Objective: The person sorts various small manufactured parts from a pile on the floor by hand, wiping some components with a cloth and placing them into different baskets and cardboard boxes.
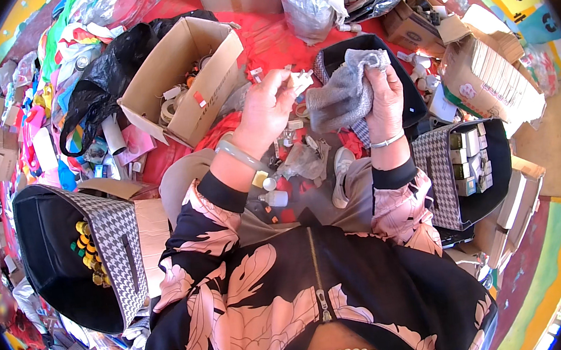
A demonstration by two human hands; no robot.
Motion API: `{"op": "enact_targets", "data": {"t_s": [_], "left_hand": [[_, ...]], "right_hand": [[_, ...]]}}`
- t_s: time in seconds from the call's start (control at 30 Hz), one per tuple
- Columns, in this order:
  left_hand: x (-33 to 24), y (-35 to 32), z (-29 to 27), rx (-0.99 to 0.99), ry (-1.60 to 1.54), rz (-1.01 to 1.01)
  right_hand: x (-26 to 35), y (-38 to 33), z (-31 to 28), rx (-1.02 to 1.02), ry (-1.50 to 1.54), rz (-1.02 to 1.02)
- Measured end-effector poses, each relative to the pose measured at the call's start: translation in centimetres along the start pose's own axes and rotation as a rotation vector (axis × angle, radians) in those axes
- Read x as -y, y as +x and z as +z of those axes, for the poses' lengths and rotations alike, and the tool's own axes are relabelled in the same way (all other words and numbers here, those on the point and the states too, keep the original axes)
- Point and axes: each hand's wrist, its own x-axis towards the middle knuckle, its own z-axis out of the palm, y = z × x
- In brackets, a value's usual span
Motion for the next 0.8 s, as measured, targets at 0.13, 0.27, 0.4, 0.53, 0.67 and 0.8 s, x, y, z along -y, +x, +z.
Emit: {"op": "enact_targets", "data": {"t_s": [0.13, 0.27, 0.4, 0.53, 0.67, 0.8], "left_hand": [[-1.1, 0.1, 0.0, 0.025, -0.246, -0.091], [-1.0, 0.0, 0.7, 0.064, -0.314, -0.169], [-1.1, -0.1, 0.8, 0.057, -0.302, -0.240], [0.2, -0.5, 1.2, 0.009, -0.199, -0.245], [0.1, -0.7, 1.5, -0.123, 0.123, -0.046], [-0.8, -0.2, 0.7, -0.215, 0.337, 0.159]], "right_hand": [[-0.3, -1.3, 1.3, 0.159, -0.273, 0.064], [-3.9, -1.5, 0.8, 0.259, -0.533, -0.119], [-3.2, -1.6, 1.4, 0.253, -1.088, -0.519], [-3.3, -1.7, 1.5, 0.292, -1.267, -0.683], [-3.6, -2.4, 1.8, 0.279, -1.339, -0.706], [-2.8, -3.5, 3.2, 0.310, -1.238, -0.698]]}}
